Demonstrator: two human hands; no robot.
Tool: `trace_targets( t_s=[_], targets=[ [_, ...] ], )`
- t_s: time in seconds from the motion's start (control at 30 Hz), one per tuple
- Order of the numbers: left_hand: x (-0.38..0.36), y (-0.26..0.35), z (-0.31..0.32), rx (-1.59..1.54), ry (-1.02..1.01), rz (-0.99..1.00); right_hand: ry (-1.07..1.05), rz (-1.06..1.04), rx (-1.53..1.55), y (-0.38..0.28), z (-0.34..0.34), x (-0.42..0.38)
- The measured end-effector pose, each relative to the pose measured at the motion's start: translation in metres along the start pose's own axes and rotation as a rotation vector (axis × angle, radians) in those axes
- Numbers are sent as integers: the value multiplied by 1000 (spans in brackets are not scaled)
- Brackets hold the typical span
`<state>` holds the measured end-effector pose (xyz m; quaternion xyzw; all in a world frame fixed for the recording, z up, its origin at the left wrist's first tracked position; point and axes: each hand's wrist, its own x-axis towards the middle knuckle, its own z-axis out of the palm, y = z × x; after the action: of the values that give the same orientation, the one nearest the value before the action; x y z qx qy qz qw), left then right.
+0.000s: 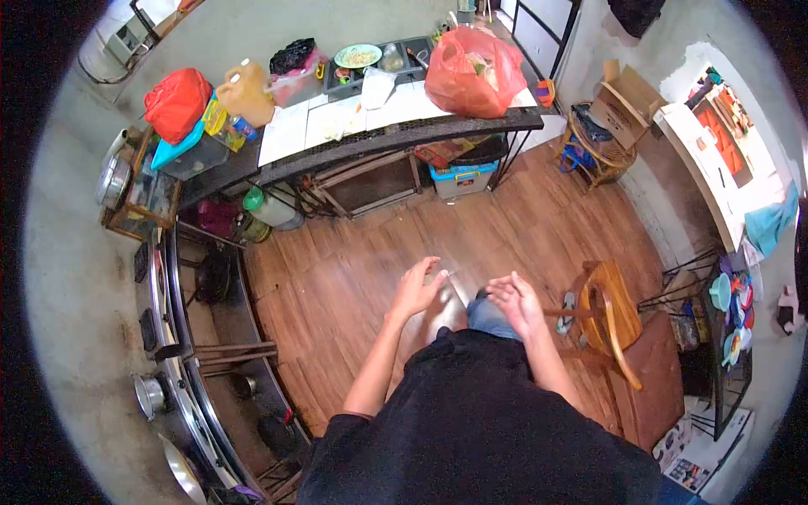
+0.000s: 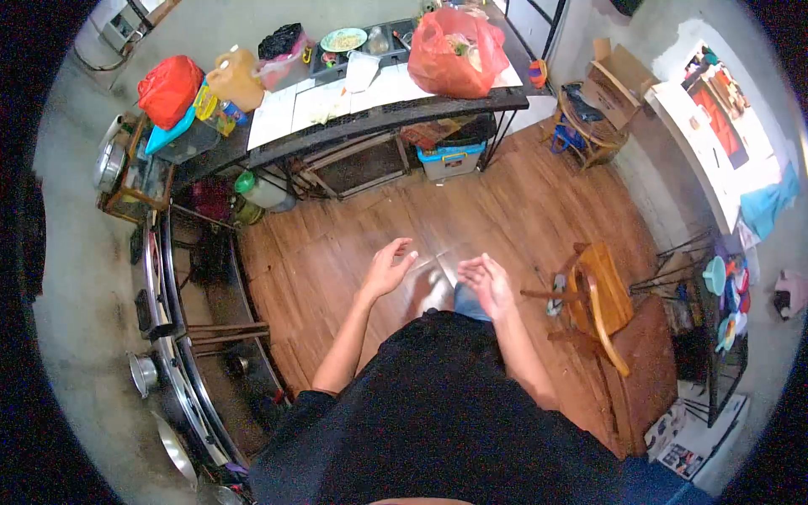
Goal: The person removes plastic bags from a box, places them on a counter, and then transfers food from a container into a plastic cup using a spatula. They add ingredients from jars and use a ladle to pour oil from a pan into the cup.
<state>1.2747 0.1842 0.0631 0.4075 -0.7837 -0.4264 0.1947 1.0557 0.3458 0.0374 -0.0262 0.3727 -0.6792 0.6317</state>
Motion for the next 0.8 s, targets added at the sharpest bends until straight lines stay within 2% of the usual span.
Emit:
trace_targets(
  t_s=[0.07, 0.2, 0.27, 0.33, 0.4, 0.43, 0.5, 0.53, 0.57, 0.6, 0.67, 0.77, 0.8],
  targets=[
    [39, -9, 0, -42, -116, -64, 175, -76, 80, -27, -11, 35],
    [118, -19, 15, -43, -149, -88, 265, -140, -3, -100, -13, 113],
    [150, -10, 22, -92, -82, -208, 213, -220, -246, -132, -9, 152],
    [186, 1, 26, -143, -26, -208, 246, -234, -302, -164, 8, 193],
    [225, 14, 24, -160, 123, -260, 245, -279, -599, -193, 17, 241],
    [244, 25, 21, -177, 184, -278, 248, -277, -608, -207, 25, 262],
    [289, 34, 20, -163, 257, -247, 226, -437, -929, -236, 42, 310],
    [310, 53, 12, -139, 325, -222, 220, -435, -936, -248, 41, 342],
    [329, 73, 8, -177, 336, -266, 275, -598, -1031, -256, 37, 375],
    [358, 87, 4, -137, 369, -253, 328, -764, -1122, -267, 35, 410],
    [419, 93, 10, -28, 588, 89, 406, -1020, -1183, -295, 35, 470],
    [514, 102, 11, 178, 766, 309, 894, -1290, -1482, -315, 62, 516],
    [538, 98, 11, 162, 760, 304, 902, -1288, -1499, -322, 70, 522]
  ],
)
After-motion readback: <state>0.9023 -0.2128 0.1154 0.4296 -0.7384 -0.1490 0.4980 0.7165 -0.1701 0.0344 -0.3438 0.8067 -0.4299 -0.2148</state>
